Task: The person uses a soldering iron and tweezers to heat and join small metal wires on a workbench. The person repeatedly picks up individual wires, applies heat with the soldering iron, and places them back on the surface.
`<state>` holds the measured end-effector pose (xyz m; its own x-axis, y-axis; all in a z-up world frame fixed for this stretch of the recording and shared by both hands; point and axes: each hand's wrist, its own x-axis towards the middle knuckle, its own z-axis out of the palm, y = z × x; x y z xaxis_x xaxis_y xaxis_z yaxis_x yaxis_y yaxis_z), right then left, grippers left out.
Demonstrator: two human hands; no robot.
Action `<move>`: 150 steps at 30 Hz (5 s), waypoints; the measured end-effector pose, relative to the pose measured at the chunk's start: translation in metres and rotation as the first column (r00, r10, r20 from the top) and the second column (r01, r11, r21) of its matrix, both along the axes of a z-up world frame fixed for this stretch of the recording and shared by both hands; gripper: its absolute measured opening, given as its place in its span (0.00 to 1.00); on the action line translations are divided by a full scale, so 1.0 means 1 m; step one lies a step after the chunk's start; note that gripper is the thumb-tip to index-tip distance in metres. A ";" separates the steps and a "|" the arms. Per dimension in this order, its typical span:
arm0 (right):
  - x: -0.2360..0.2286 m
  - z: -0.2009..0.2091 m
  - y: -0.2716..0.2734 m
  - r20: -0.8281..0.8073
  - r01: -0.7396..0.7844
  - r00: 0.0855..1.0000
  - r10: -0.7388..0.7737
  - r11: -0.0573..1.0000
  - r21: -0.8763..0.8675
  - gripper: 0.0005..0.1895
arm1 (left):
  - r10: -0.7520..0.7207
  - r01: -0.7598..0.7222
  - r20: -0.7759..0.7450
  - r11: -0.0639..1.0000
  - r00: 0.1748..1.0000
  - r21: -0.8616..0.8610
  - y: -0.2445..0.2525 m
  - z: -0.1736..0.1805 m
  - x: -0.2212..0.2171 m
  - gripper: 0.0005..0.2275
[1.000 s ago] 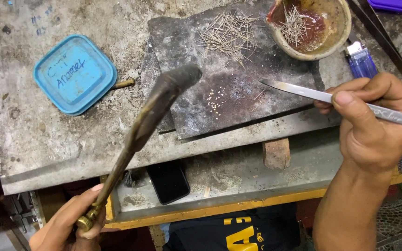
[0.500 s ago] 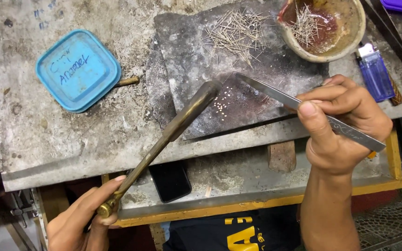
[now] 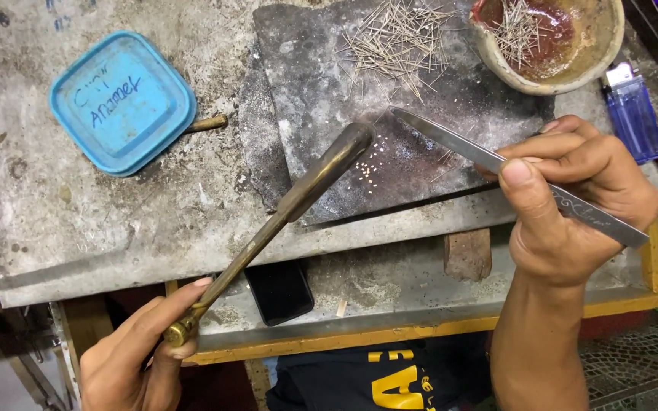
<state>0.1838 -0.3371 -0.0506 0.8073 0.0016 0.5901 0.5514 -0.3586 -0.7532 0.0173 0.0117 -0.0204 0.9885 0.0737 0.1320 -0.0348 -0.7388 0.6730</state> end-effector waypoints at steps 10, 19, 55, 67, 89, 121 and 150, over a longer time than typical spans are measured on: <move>0.000 0.000 0.000 -0.007 -0.009 1.000 0.009 1.000 -0.001 0.14 | 0.023 -0.022 0.005 0.999 1.000 -0.041 -0.005 0.003 0.003 0.20; 0.000 0.000 -0.001 -0.009 -0.006 1.000 0.006 1.000 -0.010 0.14 | 0.005 -0.004 0.022 1.000 1.000 -0.008 -0.002 -0.002 0.003 0.19; -0.011 0.004 -0.076 -0.360 0.116 0.932 -0.032 0.970 0.215 0.13 | 0.335 -0.334 0.069 0.942 0.940 -0.034 -0.016 0.008 -0.015 0.10; 0.002 0.024 -0.067 -0.426 0.101 0.904 0.025 0.957 0.270 0.13 | 0.355 -0.352 0.048 0.934 0.934 -0.052 -0.019 0.014 -0.012 0.14; 0.063 0.135 -0.027 -0.458 -0.314 0.884 0.094 0.845 -0.433 0.18 | 0.275 -0.282 -0.066 0.945 0.959 -0.168 -0.026 0.037 -0.003 0.15; -0.008 0.003 0.012 0.001 0.013 1.000 -0.013 1.000 0.006 0.13 | 0.020 -0.023 -0.045 0.997 0.999 -0.077 -0.001 0.009 -0.004 0.18; -0.009 0.006 0.015 -0.004 0.006 1.000 -0.006 1.000 -0.005 0.15 | 0.083 -0.091 -0.079 0.991 0.993 -0.093 -0.010 0.015 0.000 0.16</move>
